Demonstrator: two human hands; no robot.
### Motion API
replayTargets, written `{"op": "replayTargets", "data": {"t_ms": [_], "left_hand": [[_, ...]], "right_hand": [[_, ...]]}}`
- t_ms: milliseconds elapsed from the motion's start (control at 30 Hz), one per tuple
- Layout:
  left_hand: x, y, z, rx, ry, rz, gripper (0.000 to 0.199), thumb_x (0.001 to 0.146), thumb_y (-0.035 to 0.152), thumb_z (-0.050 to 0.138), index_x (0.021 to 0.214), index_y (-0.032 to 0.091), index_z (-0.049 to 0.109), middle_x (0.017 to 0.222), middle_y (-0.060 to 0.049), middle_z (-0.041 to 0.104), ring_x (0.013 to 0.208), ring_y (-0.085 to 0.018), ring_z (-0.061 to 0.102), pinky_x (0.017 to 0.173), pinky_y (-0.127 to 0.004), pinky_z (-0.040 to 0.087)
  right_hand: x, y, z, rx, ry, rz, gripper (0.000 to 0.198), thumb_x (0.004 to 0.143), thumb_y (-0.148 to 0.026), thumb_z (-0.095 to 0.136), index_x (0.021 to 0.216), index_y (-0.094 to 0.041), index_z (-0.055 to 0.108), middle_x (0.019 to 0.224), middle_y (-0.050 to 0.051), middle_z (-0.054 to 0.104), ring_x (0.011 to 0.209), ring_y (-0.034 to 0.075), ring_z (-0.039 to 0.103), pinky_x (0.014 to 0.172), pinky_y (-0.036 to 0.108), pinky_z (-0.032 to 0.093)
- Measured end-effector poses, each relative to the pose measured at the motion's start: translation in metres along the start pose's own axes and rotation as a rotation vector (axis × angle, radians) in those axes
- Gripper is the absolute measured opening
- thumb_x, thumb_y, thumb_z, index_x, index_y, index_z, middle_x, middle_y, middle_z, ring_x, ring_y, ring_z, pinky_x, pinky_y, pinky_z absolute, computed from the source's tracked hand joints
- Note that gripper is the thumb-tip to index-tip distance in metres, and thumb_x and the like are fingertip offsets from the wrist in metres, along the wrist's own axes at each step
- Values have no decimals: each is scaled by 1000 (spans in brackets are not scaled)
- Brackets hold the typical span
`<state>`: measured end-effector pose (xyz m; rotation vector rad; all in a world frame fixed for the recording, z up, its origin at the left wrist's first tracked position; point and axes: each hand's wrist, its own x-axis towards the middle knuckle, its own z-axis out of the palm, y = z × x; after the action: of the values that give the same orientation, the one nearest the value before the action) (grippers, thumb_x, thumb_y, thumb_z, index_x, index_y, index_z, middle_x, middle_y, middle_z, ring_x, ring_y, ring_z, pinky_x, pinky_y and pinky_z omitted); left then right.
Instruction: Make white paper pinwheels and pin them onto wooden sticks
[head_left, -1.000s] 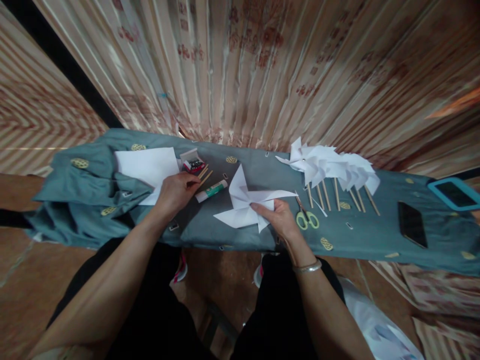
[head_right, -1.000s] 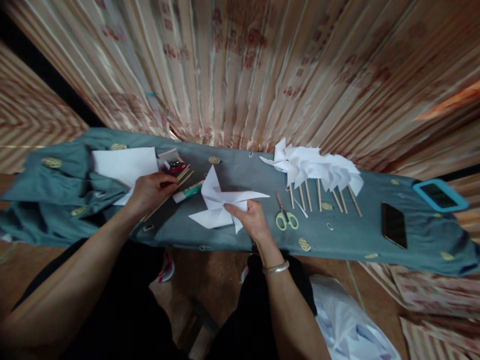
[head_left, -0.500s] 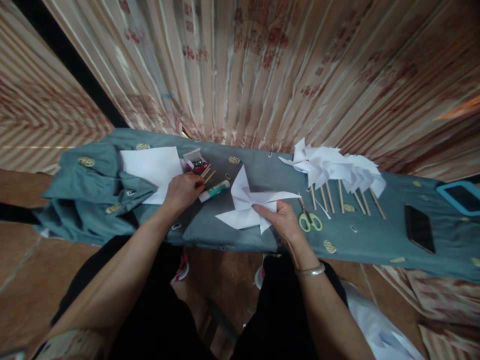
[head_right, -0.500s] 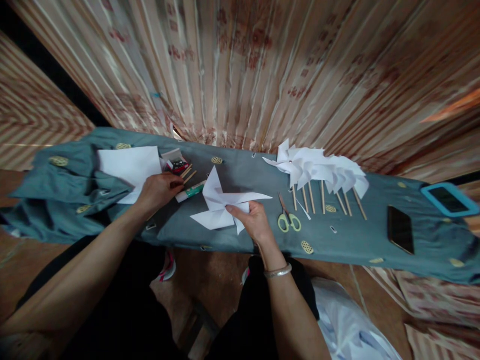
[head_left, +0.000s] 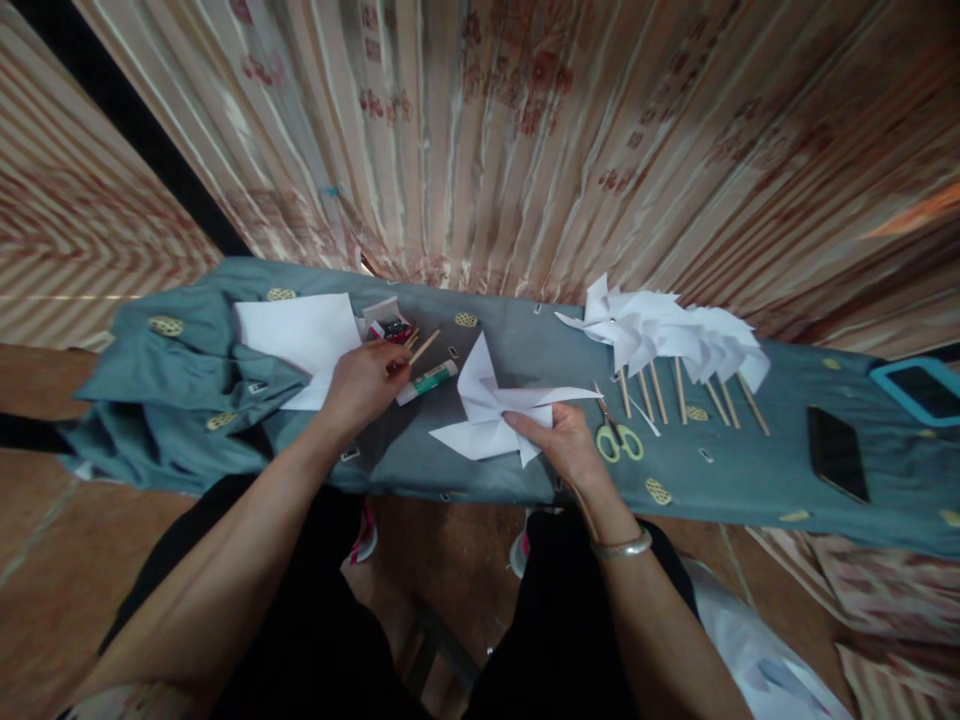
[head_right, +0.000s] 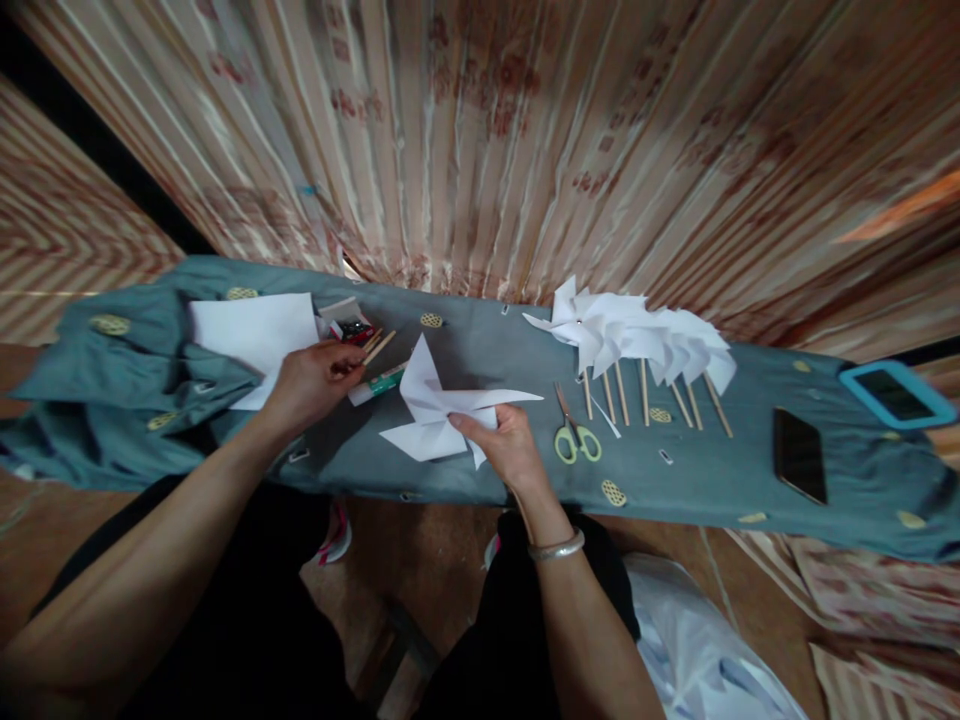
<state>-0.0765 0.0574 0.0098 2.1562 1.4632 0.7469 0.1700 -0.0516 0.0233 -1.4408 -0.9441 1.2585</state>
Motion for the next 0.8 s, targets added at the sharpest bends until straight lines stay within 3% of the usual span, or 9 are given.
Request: {"op": "replayTargets", "data": {"t_ms": [167,300,400,533,667,800], "left_hand": [[-17,25,-4,-266,20,71,24,79,34,59,91,18,73,92,-6,73,89,-21,66,84,-30,50],[-24,43,2,-602,-77,-67,27,73,38,65,87,17,73,85,-5,73,77,-20,67,74,-30,54],[-26,53,9,-774,-188,-190,30,68,41,68,86,18,73,80,-4,74,71,-19,67,68,-30,55],[-30,66,14,-855,-300,-281,27,64,41,72,79,19,75,71,-3,72,65,-19,65,60,-27,53],[-35,75,16,-913,-361,-314,22,63,37,73,74,19,76,63,-1,69,52,-14,58,48,-23,46],[-39,78,19,-937,-404,-301,18,63,35,74,72,20,74,60,0,66,50,-12,54,48,-22,43]], "right_hand": [[-23,-7,1,-158,-10,-115,22,66,-39,78,75,-19,76,70,2,73,61,18,63,57,29,48],[-40,-12,-1,-224,-17,-300,8,73,-29,72,76,-22,74,76,2,73,72,18,65,65,29,49],[-44,-15,-4,-211,-26,-402,12,76,-33,68,79,-23,73,81,4,73,78,20,65,69,32,50],[-44,-19,-10,-276,-50,-520,23,81,-44,60,84,-24,71,84,6,72,83,23,65,73,36,49],[-47,-20,-16,-417,-73,-624,22,86,-40,54,91,-25,69,88,5,73,87,22,65,78,37,48],[-49,-20,-19,-501,-39,-653,19,88,-38,53,93,-27,68,89,4,73,87,22,65,79,37,48]]}}
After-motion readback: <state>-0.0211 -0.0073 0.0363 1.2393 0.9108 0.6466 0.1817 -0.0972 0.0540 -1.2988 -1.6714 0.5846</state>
